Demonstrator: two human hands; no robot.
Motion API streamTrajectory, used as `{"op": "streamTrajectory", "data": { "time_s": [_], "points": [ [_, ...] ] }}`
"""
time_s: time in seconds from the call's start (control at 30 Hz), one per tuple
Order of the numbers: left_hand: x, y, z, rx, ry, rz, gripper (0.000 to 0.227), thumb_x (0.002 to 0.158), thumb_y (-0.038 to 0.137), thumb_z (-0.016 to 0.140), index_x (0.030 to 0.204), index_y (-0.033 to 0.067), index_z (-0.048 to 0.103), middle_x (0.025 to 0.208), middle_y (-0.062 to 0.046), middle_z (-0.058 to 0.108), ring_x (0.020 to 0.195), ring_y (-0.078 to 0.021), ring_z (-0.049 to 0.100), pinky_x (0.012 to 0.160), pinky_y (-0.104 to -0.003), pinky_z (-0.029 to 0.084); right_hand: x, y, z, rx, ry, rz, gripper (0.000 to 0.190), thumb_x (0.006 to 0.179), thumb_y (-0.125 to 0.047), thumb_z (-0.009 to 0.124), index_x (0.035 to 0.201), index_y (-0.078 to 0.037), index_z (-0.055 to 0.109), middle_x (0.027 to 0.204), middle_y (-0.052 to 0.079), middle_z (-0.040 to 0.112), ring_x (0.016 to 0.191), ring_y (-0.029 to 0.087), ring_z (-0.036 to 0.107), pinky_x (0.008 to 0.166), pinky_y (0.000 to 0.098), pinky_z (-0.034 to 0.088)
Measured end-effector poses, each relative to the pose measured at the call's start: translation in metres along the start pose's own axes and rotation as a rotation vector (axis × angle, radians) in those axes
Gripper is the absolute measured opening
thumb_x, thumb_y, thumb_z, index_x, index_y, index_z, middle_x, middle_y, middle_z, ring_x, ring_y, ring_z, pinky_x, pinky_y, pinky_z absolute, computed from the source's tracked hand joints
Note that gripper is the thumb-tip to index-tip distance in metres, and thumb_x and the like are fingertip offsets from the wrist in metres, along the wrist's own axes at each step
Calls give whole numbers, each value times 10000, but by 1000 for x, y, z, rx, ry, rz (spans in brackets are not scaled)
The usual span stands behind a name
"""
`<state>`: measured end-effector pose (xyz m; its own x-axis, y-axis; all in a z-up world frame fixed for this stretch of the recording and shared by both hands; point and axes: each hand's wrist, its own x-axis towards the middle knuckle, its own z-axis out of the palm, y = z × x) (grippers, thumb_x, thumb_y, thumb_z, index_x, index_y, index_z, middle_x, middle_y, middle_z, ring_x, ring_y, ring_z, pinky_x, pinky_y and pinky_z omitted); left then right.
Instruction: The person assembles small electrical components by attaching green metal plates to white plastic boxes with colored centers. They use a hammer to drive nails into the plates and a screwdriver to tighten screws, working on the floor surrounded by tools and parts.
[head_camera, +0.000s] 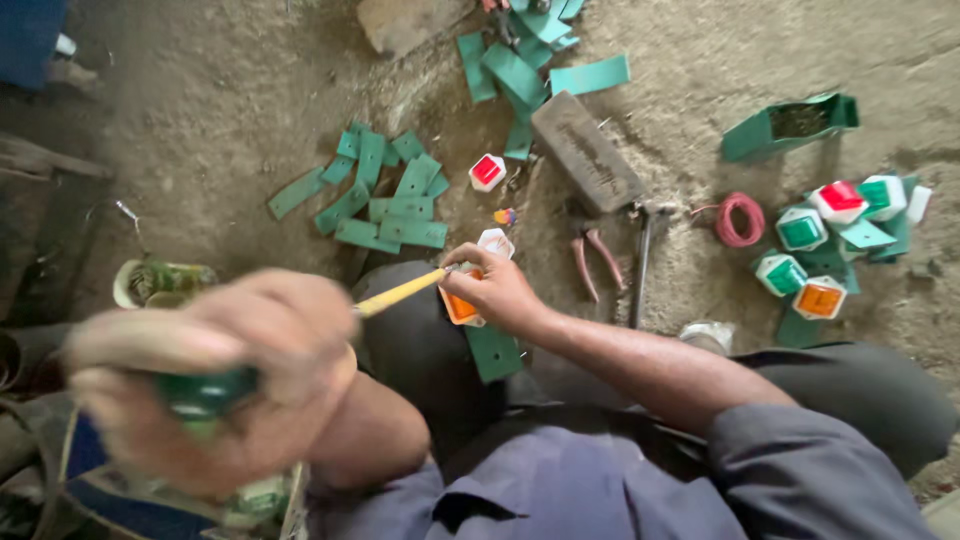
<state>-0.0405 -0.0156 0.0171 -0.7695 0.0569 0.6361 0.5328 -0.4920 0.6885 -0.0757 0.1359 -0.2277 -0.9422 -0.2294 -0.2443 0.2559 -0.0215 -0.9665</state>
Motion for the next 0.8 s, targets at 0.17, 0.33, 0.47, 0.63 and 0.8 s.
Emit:
{"op": "streamTrajectory", "data": {
  "time_s": [0.17,0.33,0.47,0.63,0.8],
  "points": [
    [-4,-27,18,468,32,261,491,1092,509,548,1182,27,512,752,-145,542,572,-171,519,481,-346,426,-3,-4,-3,-57,12,-82,283,909,-289,739,1083,-69,705,888,49,706,849,86,637,751,289,543],
    [-16,-23,65,583,306,240,516,1143,478,517,1145,-37,552,724,-171,549,562,-215,533,481,-370,470,-1,-5,0,-106,4,-112,304,904,-298,736,1090,-60,706,895,53,712,864,91,642,762,294,549],
    [26,-6,16,-53,-377,-74,566,1095,494,453,1081,-63,552,620,-54,592,475,-136,544,459,-313,459,-3,-3,-2,-64,-12,-187,314,919,-314,724,1088,-50,708,953,50,727,914,94,658,812,294,555],
    [4,-37,18,476,86,384,510,1084,520,455,1065,10,469,684,-132,559,498,-215,544,514,-353,499,-1,-5,-1,-102,18,-79,355,879,-337,745,1102,-63,709,895,63,728,854,100,664,765,300,561],
    [5,-24,57,533,382,341,509,1170,477,450,1040,-15,478,683,-153,494,532,-244,464,503,-389,431,-2,0,0,-139,12,-72,339,889,-319,720,1115,-66,718,880,81,731,843,110,670,760,295,561]
  ]
}}
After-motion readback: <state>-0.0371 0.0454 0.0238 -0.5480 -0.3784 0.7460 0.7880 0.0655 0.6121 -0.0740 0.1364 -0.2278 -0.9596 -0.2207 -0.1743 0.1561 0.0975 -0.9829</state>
